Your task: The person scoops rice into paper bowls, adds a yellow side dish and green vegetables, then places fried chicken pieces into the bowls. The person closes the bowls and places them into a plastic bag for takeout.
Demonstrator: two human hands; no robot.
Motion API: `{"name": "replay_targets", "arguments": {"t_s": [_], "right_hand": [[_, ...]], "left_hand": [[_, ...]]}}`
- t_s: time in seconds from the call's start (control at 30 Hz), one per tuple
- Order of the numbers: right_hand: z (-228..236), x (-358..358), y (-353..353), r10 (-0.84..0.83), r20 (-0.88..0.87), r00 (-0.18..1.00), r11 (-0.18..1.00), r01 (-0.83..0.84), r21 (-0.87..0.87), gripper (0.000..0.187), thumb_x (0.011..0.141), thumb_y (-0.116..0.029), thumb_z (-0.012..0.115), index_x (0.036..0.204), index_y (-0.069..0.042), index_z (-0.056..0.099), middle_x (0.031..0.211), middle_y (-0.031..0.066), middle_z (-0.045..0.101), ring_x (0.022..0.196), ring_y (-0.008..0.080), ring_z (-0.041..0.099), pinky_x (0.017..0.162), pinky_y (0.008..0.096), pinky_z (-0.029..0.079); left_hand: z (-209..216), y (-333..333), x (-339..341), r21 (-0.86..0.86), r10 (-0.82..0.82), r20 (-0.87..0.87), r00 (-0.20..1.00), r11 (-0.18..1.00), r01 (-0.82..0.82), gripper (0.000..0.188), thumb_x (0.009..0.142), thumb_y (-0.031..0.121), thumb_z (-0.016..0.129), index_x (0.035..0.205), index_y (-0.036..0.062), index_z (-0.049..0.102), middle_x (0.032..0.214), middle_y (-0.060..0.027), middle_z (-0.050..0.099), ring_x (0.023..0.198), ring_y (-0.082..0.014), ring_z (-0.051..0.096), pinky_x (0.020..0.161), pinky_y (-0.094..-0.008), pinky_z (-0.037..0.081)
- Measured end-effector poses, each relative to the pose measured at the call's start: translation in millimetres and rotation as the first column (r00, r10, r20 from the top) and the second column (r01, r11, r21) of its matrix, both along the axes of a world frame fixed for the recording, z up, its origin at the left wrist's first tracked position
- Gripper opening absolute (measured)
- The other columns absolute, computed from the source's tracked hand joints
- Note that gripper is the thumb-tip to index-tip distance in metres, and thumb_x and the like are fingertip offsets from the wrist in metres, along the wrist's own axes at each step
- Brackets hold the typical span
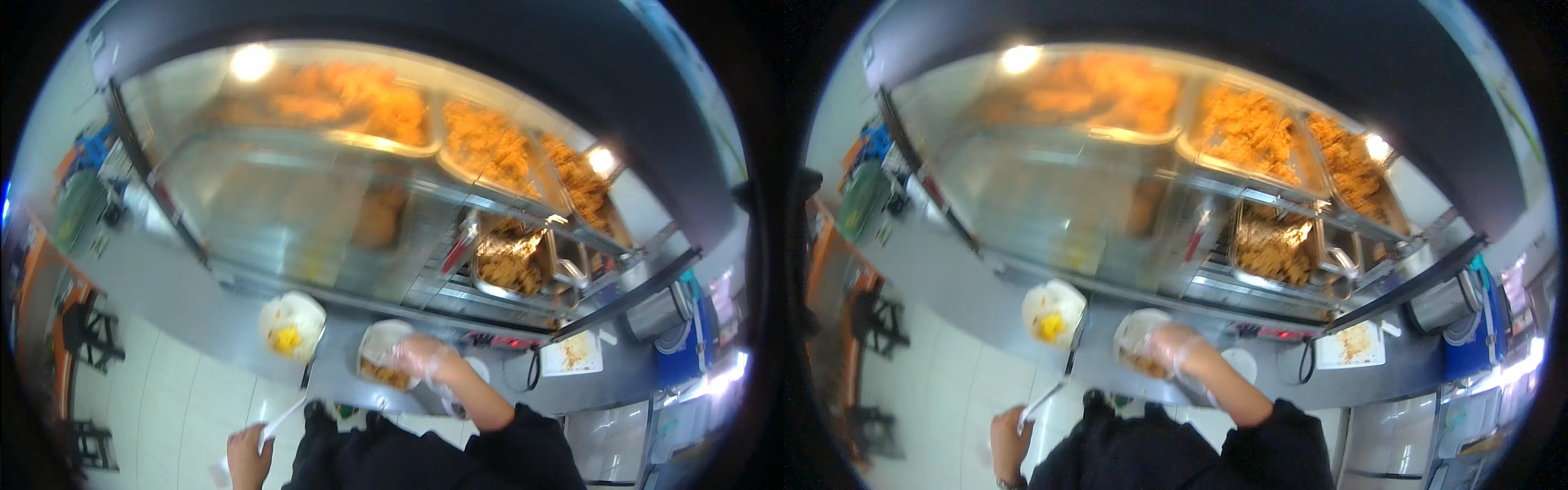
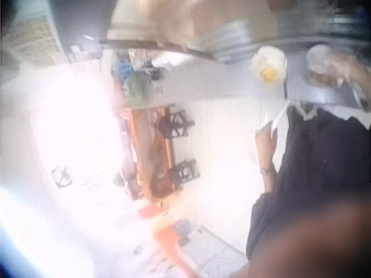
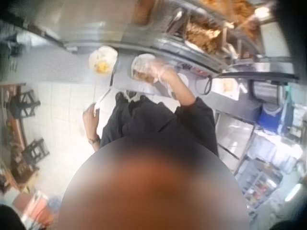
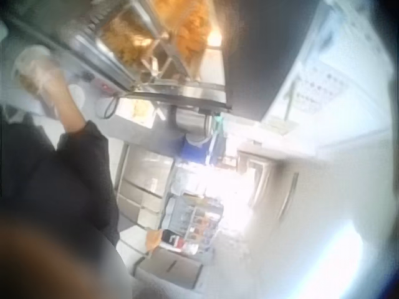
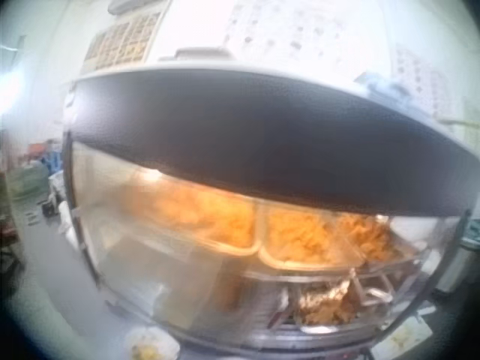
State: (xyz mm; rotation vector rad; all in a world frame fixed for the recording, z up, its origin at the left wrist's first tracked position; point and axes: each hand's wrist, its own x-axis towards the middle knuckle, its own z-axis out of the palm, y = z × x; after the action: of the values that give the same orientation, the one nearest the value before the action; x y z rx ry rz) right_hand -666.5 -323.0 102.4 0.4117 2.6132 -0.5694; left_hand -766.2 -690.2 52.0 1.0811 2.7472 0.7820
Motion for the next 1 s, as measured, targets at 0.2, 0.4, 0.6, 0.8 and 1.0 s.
{"name": "replay_targets", "arguments": {"t_s": [0.2, 0.4, 0.6, 0.8, 1.0], "right_hand": [[180, 80, 32, -0.098, -0.942, 0.320, 0.842, 0.531, 0.093, 0.024, 0.090, -0.022, 0.056, 0.103, -0.008, 0.070, 0.089, 0.0120, 0.069, 0.085, 0.0283, 0.067, 0.078, 0.0395, 0.052], [261, -15, 135, -0.398, -0.401, 0.825, 0.718, 0.553, 0.423, 0.067, 0.088, -0.049, 0.055, 0.145, -0.022, 0.032, 0.142, 0.0097, 0.043, 0.127, 0.0237, 0.046, 0.106, 0.0383, 0.034], [236, -37, 182, -0.209, -0.223, 0.952, 0.804, 0.297, 0.514, 0.038, 0.091, -0.032, 0.050, 0.122, -0.011, 0.056, 0.118, 0.0136, 0.062, 0.105, 0.0275, 0.060, 0.090, 0.0416, 0.047], [250, -24, 194, -0.385, -0.213, 0.898, 0.892, 0.421, 0.165, 0.057, 0.089, -0.036, 0.056, 0.141, -0.017, 0.040, 0.135, 0.0093, 0.050, 0.128, 0.0230, 0.043, 0.104, 0.0349, 0.034], [272, 23, 225, -0.595, -0.726, 0.345, 0.758, 0.541, -0.365, 0.066, 0.083, -0.036, 0.065, 0.140, -0.014, 0.040, 0.131, 0.0112, 0.052, 0.120, 0.0242, 0.048, 0.097, 0.0368, 0.041]], "left_hand": [[15, 2, -16, 0.049, -0.089, 0.050, 0.995, 0.995, 0.087, 0.026, 0.082, 0.012, 0.063, 0.107, 0.0024, 0.062, 0.078, -0.0237, 0.062, 0.067, -0.0406, 0.059, 0.060, -0.0457, 0.048], [19, 10, -20, 0.096, -0.136, 0.000, 0.991, 0.986, 0.136, 0.026, 0.083, 0.012, 0.063, 0.106, 0.0033, 0.061, 0.075, -0.0232, 0.061, 0.065, -0.0409, 0.058, 0.058, -0.0465, 0.047], [7, 11, -15, 0.096, -0.103, -0.068, 0.992, 0.989, 0.110, 0.029, 0.083, 0.015, 0.063, 0.108, 0.0026, 0.061, 0.078, -0.0236, 0.062, 0.066, -0.0408, 0.059, 0.059, -0.0470, 0.047], [-7, 8, -4, 0.109, -0.086, -0.016, 0.996, 0.990, 0.087, 0.029, 0.082, 0.014, 0.064, 0.108, 0.0033, 0.061, 0.077, -0.0238, 0.062, 0.066, -0.0404, 0.059, 0.058, -0.0471, 0.047], [-2, 22, 10, 0.115, -0.063, -0.021, 0.998, 0.991, 0.065, 0.028, 0.082, 0.014, 0.064, 0.108, 0.0038, 0.062, 0.077, -0.0236, 0.061, 0.066, -0.0410, 0.059, 0.058, -0.0466, 0.046]]}}
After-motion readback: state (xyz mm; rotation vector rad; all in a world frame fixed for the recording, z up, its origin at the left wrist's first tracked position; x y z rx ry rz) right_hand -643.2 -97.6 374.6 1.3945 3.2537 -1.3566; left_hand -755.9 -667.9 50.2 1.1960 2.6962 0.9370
